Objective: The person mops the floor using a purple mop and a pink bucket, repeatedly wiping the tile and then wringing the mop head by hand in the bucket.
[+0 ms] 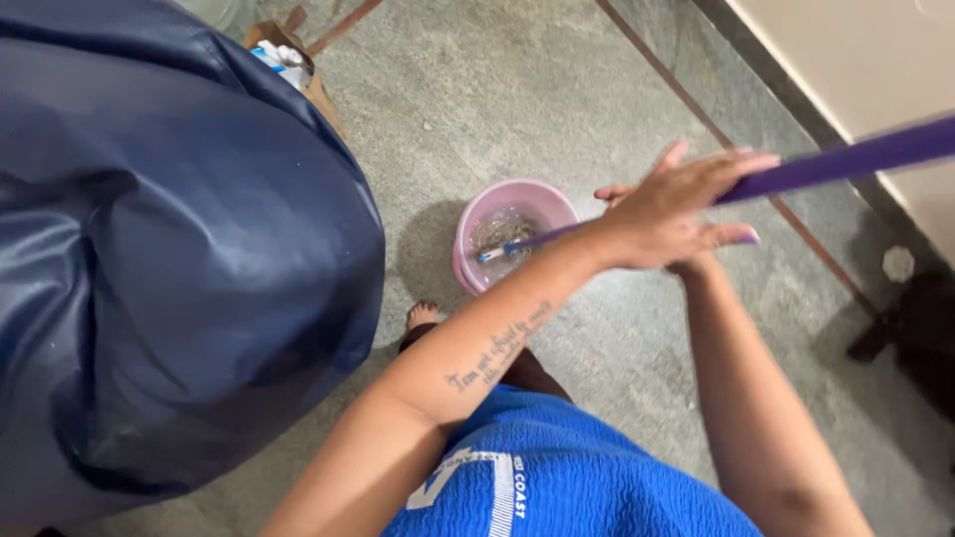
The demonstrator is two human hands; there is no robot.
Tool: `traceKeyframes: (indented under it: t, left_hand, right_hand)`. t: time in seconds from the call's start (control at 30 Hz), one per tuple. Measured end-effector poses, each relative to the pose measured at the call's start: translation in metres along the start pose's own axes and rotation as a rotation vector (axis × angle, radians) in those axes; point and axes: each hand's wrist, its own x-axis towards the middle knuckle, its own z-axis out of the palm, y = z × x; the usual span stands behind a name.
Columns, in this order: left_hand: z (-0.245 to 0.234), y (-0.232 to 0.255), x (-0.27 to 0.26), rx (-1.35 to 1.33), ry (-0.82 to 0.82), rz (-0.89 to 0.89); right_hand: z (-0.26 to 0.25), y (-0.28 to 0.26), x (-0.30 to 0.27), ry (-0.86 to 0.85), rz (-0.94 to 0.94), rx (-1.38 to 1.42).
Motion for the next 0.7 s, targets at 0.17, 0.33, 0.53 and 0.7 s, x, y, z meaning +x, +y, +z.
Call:
traceKeyframes:
  t: [0.17, 0.33, 0.53, 0.7]
  left_hand:
    - [0.057, -0.031, -0.015, -0.008, -0.325, -0.268]
    - [0.101, -0.026, -0.024, -0.048, -0.463, -0.231]
    - [0.088, -0.071, -0.071, -0.169, -0.565, -0.435]
    - [0.051, -0.177, -0.193, -0.044, -0.576, -1.216]
  right_hand:
    - [-0.002, 0.078, -0.011, -0.077, 0.165, -0.099]
    - [0.003, 0.121, -0.006, 0.009, 0.321, -0.544]
    - [-0.018, 0.161, -0.019, 0.014, 0.908, -1.367]
    - [-0.012, 0.209, -0.061, -0.177, 1.362, -1.184]
